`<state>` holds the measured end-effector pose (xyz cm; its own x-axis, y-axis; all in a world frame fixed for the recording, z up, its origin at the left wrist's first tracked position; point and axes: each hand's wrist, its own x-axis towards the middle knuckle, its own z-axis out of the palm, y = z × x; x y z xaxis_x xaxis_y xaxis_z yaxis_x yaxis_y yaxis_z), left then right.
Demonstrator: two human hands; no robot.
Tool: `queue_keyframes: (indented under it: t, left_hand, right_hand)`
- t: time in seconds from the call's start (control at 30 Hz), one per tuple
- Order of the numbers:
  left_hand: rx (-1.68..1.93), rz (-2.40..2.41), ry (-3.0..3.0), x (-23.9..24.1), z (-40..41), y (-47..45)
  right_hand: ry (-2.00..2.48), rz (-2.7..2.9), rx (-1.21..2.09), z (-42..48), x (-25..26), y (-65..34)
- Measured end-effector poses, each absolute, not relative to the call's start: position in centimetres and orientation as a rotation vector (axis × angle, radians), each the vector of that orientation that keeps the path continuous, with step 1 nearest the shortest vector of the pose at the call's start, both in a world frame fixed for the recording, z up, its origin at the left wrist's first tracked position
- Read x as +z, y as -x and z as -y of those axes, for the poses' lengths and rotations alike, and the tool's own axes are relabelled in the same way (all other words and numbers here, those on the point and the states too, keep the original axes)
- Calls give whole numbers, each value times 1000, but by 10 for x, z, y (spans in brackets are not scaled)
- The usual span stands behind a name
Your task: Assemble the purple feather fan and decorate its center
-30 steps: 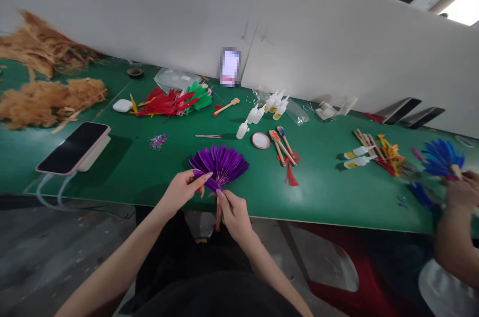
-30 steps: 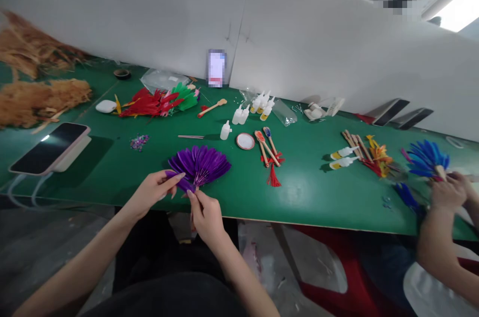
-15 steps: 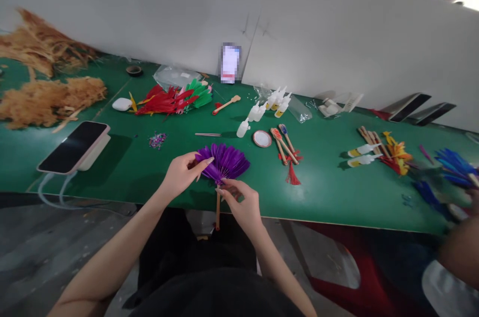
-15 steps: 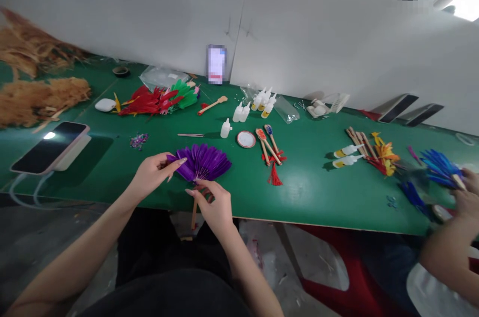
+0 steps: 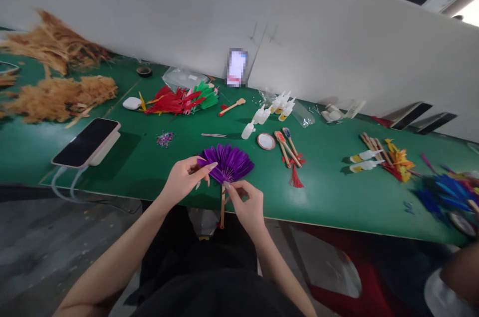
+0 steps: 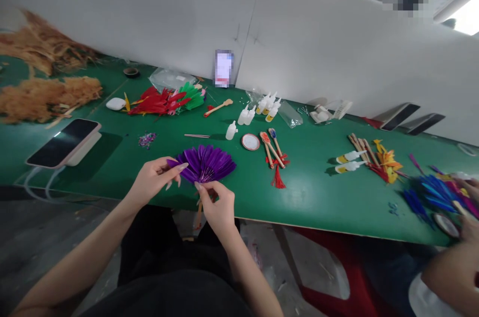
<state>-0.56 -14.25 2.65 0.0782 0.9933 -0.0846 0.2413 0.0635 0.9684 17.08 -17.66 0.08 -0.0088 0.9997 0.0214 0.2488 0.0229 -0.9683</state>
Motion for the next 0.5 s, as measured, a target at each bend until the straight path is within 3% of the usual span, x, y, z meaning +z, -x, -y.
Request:
queue_keyframes:
  t: [0.2, 0.5]
  left_hand:
    - [976, -1315, -1417, 34, 149, 10]
    - [1067, -1197, -1409, 53, 166, 6]
  right_hand:
    - [1315, 1493, 887, 181, 2, -174]
    - [1080, 1590, 317, 182, 17, -184]
